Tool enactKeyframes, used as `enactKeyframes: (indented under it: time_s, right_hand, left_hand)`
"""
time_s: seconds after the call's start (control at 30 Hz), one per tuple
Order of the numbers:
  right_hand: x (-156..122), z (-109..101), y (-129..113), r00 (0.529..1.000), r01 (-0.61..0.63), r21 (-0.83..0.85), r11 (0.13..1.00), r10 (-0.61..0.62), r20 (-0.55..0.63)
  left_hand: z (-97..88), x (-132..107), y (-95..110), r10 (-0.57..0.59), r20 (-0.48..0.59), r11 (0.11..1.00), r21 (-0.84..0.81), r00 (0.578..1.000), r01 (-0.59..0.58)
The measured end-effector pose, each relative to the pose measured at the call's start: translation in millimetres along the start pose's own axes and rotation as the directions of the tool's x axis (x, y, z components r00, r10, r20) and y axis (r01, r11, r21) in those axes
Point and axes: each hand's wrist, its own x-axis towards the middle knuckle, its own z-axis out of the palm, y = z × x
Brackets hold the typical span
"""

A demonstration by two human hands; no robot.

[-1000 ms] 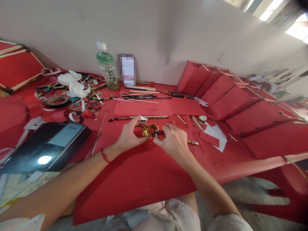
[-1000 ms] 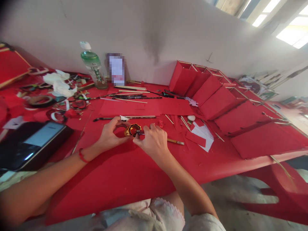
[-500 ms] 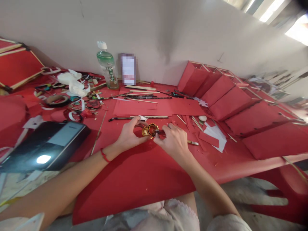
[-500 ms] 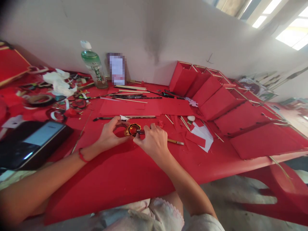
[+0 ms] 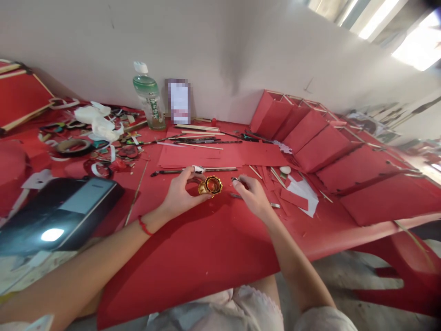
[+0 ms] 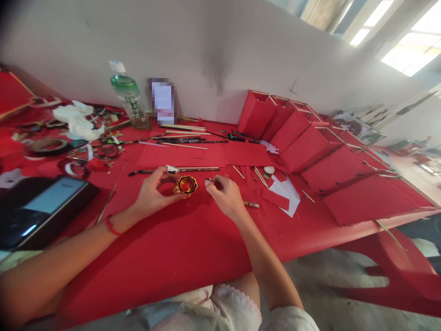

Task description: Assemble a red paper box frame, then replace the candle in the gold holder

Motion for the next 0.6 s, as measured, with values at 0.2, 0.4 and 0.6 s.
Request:
enactKeyframes:
  time_s: [0.2,0.4,0.6]
  right_hand:
    - [6,8,3,0.988,-0.077,0.291,0.954,0.033,0.152]
    - [7,15,7,0.982,-0.119,0.380,0.917,0.053,0.180]
    - [7,19,8,0.989,-0.076,0.309,0.948,0.031,0.147]
  left_hand:
    - [1.1,1,3,-0.036,-0.020,0.999,-0.027,0.999,0.036]
    - [2.6,0,2,-0.044,-0.037,0.997,-0.069,0.998,0.041]
    - [2.1,0,2,-0.037,-0.028,0.998,-0.055,0.999,0.036]
